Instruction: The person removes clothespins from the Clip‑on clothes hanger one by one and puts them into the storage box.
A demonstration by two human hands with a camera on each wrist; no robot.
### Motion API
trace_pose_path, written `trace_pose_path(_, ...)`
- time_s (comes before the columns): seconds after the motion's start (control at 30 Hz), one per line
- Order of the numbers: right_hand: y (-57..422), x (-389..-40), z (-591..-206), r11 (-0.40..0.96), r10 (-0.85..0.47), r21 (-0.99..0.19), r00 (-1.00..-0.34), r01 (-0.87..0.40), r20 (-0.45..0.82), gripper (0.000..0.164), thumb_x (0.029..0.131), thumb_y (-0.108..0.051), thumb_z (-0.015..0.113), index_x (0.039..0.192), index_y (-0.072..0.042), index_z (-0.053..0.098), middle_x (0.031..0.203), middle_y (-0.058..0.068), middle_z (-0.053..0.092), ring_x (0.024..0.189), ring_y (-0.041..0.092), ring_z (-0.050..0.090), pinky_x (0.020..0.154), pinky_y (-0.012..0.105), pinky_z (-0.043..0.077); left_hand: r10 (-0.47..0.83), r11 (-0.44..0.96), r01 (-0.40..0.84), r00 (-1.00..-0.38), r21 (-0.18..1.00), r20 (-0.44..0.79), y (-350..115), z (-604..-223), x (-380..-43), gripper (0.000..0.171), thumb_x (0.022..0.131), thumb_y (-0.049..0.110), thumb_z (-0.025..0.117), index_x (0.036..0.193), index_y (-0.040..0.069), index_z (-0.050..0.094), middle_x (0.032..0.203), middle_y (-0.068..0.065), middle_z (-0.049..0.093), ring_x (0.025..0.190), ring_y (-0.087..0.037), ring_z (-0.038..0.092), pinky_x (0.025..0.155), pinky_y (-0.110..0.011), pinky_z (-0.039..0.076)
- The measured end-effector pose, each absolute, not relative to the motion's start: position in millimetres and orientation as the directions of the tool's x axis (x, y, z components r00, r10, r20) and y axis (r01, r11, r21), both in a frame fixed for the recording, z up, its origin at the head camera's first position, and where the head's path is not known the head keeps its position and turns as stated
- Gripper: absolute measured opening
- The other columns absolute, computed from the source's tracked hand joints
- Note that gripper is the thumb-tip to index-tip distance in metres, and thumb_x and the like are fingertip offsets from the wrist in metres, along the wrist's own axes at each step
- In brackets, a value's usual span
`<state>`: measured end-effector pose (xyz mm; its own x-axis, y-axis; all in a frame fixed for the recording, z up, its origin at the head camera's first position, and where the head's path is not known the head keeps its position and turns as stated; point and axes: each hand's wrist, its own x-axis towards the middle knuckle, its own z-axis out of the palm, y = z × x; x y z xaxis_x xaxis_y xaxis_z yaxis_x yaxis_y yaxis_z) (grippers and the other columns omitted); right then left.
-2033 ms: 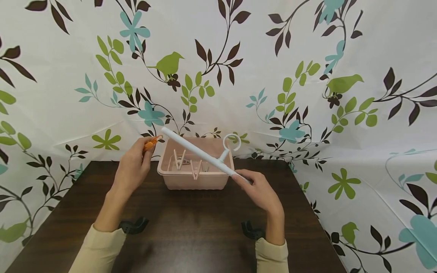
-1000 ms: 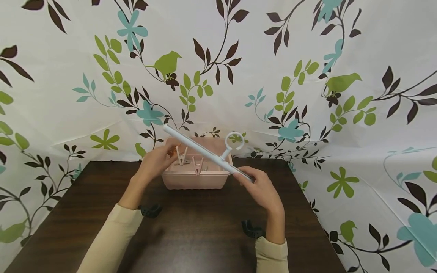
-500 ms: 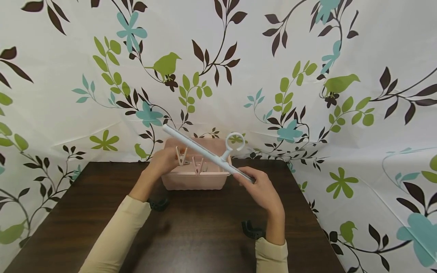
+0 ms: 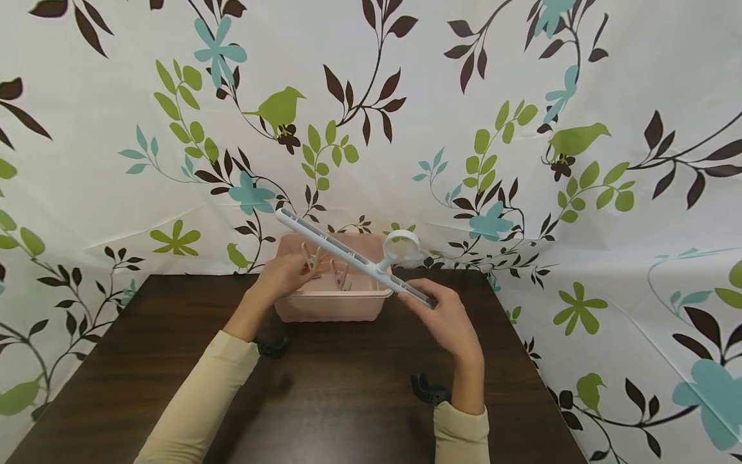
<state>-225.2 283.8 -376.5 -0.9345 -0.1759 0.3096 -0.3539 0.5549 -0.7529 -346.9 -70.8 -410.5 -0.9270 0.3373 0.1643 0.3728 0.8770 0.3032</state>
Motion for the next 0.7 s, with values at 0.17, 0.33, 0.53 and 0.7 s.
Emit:
trace_pose_path(0.17,284.5,-224.2,-375.5,0.564,-0.143,-0.745,-0.931,-0.356,0.337,0.021,0.103,-0.038,0.076,0.12,-0.026,0.078,0.099,0.002,0.067,0.08,0.021,0.056,0.068,0.031,0.047,0.322,0.901,0.344,-0.939,0.264,0.125,-69.0,-415.3,-348.3,0.021,0.105,0.031,0.074,0.111,0.012,0.068,0.094,-0.005,0.073,0.078,-0.023,0.064,0.073,-0.044,0.056)
trace_pose_path(0.33,286.0,-224.9,-376.6,0.56,-0.129,-0.739,-0.921,-0.373,0.368,0.019,0.102,-0.034,0.077,0.12,-0.026,0.077,0.099,0.001,0.066,0.082,0.021,0.056,0.069,0.031,0.047,0.314,0.908,0.335,-0.942,0.252,0.122,-67.3,-416.7,-347.4,0.023,0.104,0.03,0.075,0.115,0.01,0.071,0.101,-0.007,0.076,0.082,-0.024,0.068,0.077,-0.046,0.059)
trace_pose_path(0.53,287.3,-224.3,-376.2,0.556,-0.121,-0.739,-0.917,-0.38,0.38,0.02,0.102,-0.032,0.078,0.121,-0.027,0.077,0.101,0.0,0.066,0.084,0.025,0.057,0.07,0.032,0.048,0.311,0.903,0.334,-0.942,0.269,0.126,-65.0,-418.8,-350.1,0.024,0.104,0.03,0.075,0.117,0.011,0.072,0.102,-0.006,0.077,0.084,-0.023,0.069,0.078,-0.046,0.059)
trace_pose_path(0.7,288.6,-223.7,-375.2,0.55,-0.118,-0.745,-0.919,-0.376,0.377,0.02,0.102,-0.032,0.078,0.121,-0.026,0.078,0.101,0.003,0.068,0.084,0.022,0.057,0.07,0.03,0.048,0.318,0.903,0.34,-0.94,0.262,0.122,-64.6,-420.1,-352.8,0.026,0.104,0.03,0.075,0.121,0.01,0.072,0.106,-0.007,0.077,0.086,-0.024,0.07,0.08,-0.046,0.06)
